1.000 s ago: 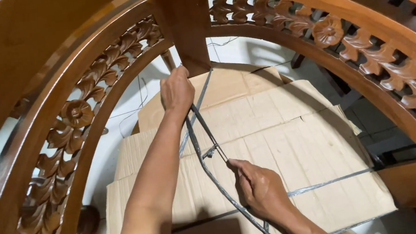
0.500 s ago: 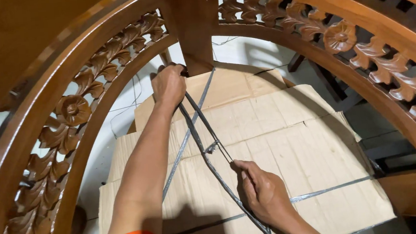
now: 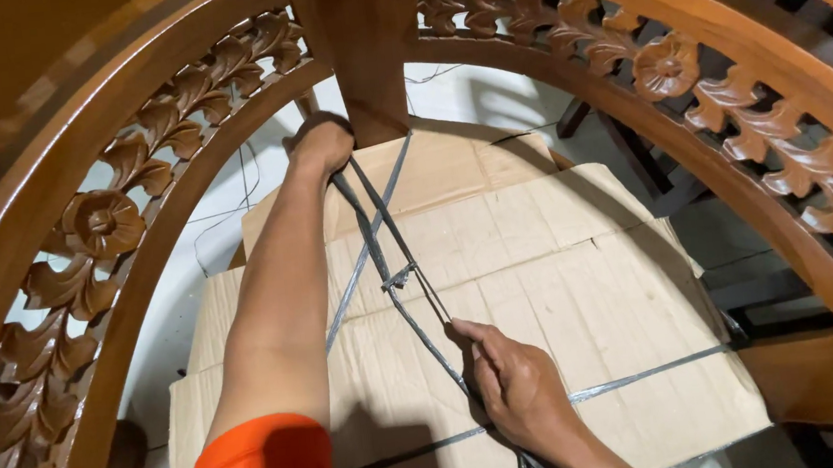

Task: Wrapping a wooden chair with cardboard and securing it with plastic string

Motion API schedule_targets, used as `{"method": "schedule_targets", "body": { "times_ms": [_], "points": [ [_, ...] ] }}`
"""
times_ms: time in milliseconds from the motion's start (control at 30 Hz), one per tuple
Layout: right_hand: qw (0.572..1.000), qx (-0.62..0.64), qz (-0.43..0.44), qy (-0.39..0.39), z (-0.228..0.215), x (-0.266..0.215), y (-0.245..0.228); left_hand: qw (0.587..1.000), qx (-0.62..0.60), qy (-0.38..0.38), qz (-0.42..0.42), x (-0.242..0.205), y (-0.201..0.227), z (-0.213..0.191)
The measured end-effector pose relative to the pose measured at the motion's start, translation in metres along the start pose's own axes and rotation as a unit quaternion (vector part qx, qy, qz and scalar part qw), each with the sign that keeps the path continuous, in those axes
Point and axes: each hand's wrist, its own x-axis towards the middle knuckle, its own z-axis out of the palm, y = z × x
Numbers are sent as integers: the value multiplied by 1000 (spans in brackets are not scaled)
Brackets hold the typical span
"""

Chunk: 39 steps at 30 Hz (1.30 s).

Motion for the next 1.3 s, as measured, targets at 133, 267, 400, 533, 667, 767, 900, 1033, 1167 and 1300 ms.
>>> {"method": "schedule_targets", "body": {
  "times_ms": [133, 267, 400, 533, 667, 767, 900, 1033, 1167, 1300],
  "points": [
    [1000, -2, -13, 12, -3, 3, 1, 998, -43, 1, -45, -34, 19, -11],
    [999, 41, 5, 0, -4, 4, 0, 989, -85, 80, -89, -58, 16, -6],
    [998, 52, -5, -41, -5, 1, 1, 973, -170, 127, -94, -94, 21, -11],
    [996, 34, 21, -85, -11, 0, -7, 978, -140, 154, -32, -108, 10, 5],
    [991, 83, -28, -104, -16, -3, -7, 968, -151, 183, 89, -105, -17, 27],
    [988, 119, -26, -95, -23, -9, -4, 979, -151, 73, 116, -112, -16, 13],
    [982, 147, -4, -117, -21, -15, -4, 991, -118, 15, 55, -177, 11, -15],
    [972, 205, 24, -113, -23, -27, 7, 980, -184, 35, 60, -193, 3, -4],
    [992, 95, 77, -10, -53, -51, 4, 931, -291, 192, 111, -184, -23, 21],
    [981, 65, 169, 66, -76, -77, 11, 912, -105, 294, 267, -183, -27, 37]
  ]
}}
